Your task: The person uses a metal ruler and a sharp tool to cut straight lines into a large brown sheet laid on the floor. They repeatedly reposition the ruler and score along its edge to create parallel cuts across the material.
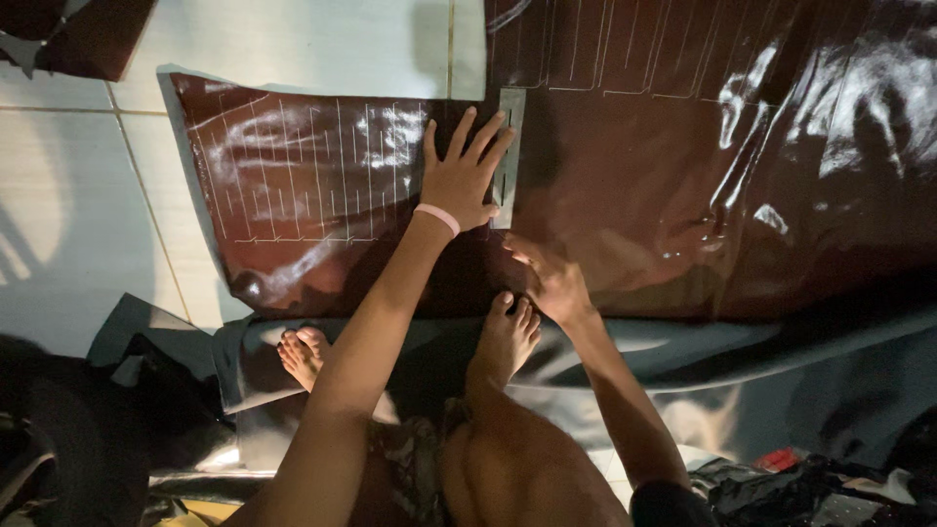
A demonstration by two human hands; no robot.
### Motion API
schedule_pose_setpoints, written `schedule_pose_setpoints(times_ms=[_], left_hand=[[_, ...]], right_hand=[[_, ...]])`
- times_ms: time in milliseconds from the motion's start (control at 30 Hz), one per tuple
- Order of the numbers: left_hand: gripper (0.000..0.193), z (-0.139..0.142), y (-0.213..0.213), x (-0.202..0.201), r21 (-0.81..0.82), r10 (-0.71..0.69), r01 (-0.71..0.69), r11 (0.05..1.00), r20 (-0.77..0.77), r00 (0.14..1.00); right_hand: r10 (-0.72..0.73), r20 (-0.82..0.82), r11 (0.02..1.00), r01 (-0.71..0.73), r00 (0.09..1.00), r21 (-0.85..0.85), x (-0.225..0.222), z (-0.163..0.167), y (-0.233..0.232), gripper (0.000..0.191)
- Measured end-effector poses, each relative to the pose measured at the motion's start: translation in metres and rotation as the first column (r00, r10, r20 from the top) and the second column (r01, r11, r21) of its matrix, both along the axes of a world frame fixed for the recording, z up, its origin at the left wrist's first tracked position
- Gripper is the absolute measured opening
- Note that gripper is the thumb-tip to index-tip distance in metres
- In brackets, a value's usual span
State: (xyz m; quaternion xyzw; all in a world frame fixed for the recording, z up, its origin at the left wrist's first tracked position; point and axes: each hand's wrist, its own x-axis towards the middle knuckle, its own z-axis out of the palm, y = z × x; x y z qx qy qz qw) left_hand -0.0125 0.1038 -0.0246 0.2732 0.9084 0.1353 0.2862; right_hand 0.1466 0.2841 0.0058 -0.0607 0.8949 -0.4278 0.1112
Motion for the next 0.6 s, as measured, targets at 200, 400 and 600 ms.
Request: schedule_pose_setpoints(times_ms=[200,400,600], left_hand=[[0.118,0.0,-0.003,0.003,0.002,0.013,-0.013,1.0,-0.026,1.0],[0.125,-0.001,-0.001,-0.001,-0.019,0.015,-0.015,1.0,-0.011,1.0],[0.129,0.009,-0.001,-0.002,-0.019,0.044,-0.044,0.999,0.007,0.999]], right_hand=[[-0.112,-0.026,0.993,0.111,0.993,-0.028,-0.011,0.009,0.019,0.05],[-0.313,-0.088,0.944,0.299,0.946,-0.137,-0.077,-0.005,0.011,0.031],[-0.102,-0.297,0.993,0.115,0.949,0.024,-0.121,-0.01,0.008,0.036]])
